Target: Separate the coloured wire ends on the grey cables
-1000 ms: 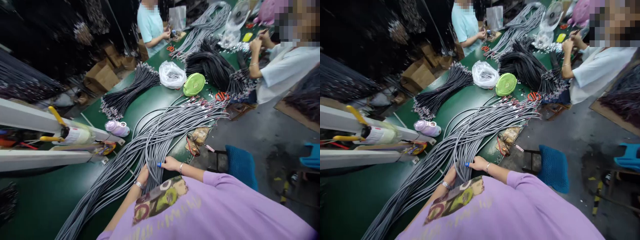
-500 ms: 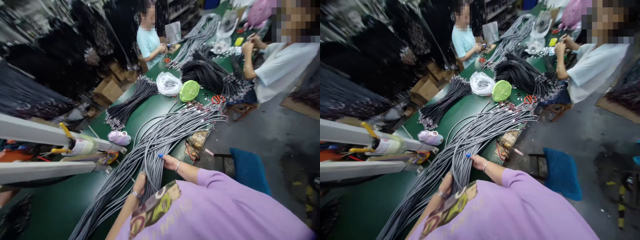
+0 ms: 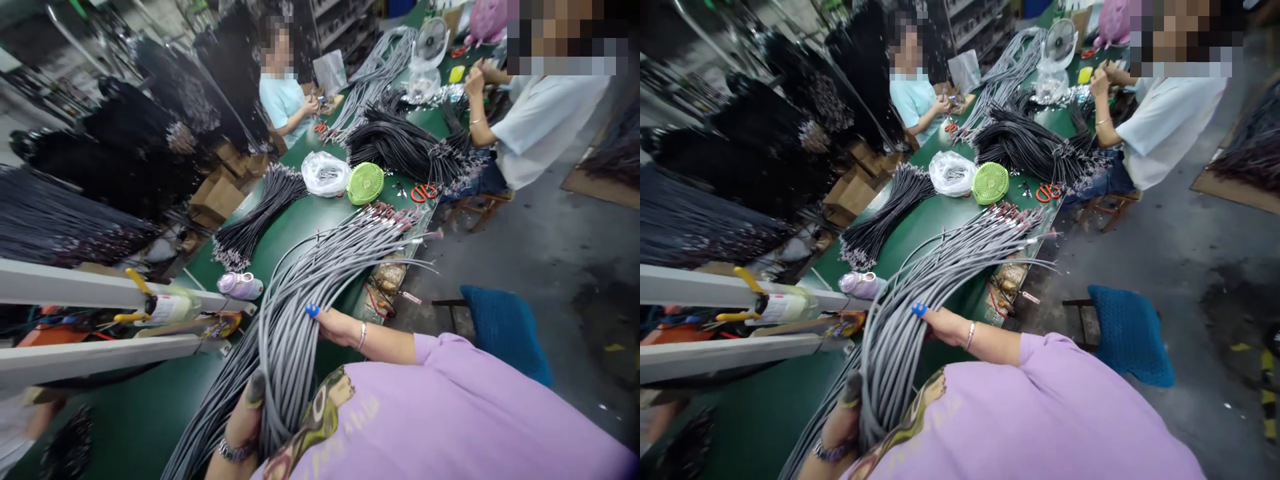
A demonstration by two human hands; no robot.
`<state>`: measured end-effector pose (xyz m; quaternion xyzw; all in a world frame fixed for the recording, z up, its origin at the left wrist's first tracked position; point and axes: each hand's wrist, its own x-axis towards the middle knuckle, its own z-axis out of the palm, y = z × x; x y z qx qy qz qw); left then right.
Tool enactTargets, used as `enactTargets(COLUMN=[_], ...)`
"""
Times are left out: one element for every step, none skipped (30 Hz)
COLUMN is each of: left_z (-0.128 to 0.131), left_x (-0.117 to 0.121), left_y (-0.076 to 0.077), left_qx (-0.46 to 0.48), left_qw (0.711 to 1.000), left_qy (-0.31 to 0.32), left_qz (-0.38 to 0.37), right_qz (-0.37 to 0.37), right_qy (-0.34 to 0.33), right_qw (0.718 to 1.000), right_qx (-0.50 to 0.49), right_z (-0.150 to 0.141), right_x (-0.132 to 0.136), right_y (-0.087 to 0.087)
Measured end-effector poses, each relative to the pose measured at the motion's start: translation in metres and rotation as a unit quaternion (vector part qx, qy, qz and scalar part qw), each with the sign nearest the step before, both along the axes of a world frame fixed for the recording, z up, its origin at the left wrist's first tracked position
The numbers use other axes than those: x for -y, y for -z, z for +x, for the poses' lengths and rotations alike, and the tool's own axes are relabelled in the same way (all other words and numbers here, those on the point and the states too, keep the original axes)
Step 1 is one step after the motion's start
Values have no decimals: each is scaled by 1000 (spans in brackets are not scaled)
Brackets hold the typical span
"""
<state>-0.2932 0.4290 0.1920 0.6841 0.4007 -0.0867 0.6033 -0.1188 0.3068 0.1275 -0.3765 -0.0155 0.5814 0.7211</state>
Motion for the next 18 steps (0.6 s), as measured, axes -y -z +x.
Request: enactTargets(left_z=[3,6,9,10,12,13,15,17,19,22,25,28,30,32,32,32,31,29], left_x=[1,1,1,1,1,2,4,7,11,15,19,23,27,30,32,35,36,37], left_y=[3,5,5,4,2,-1,-4,-8,-13,-17,-21,-24,-27,-30,-32,-35,-37,-39], left_qx=[-4,-8,-10,-9,-2,11,25,39,54,66,74,79,82,85,88,93,99,104], left_qw=[1000,999,998,998,998,999,998,997,995,994,992,991,991,990,989,987,985,983], left_qy=[-12,-21,-23,-17,-4,14,35,53,68,80,87,90,88,86,86,89,95,101], left_qz=[20,37,50,55,55,49,43,40,41,44,49,56,65,73,83,92,101,109], right_qz=[-5,-9,-15,-19,-18,-10,6,27,45,56,58,52,43,36,32,33,38,45], right_qy=[10,18,24,23,9,-17,-58,-102,-138,-160,-165,-158,-149,-142,-137,-135,-131,-127], right_qw=[1000,999,998,998,997,996,993,987,980,973,971,971,973,975,977,979,982,986], right_qx=[-24,-43,-55,-62,-70,-81,-99,-120,-139,-154,-164,-169,-170,-169,-162,-149,-128,-99], right_z=[-1,-1,0,2,4,7,8,10,10,10,9,8,7,6,6,7,9,11], right_x=[6,13,21,29,37,44,49,52,51,49,44,37,30,22,16,10,6,3], right_y=[7,13,18,21,23,25,26,27,27,27,26,25,23,21,18,15,11,7])
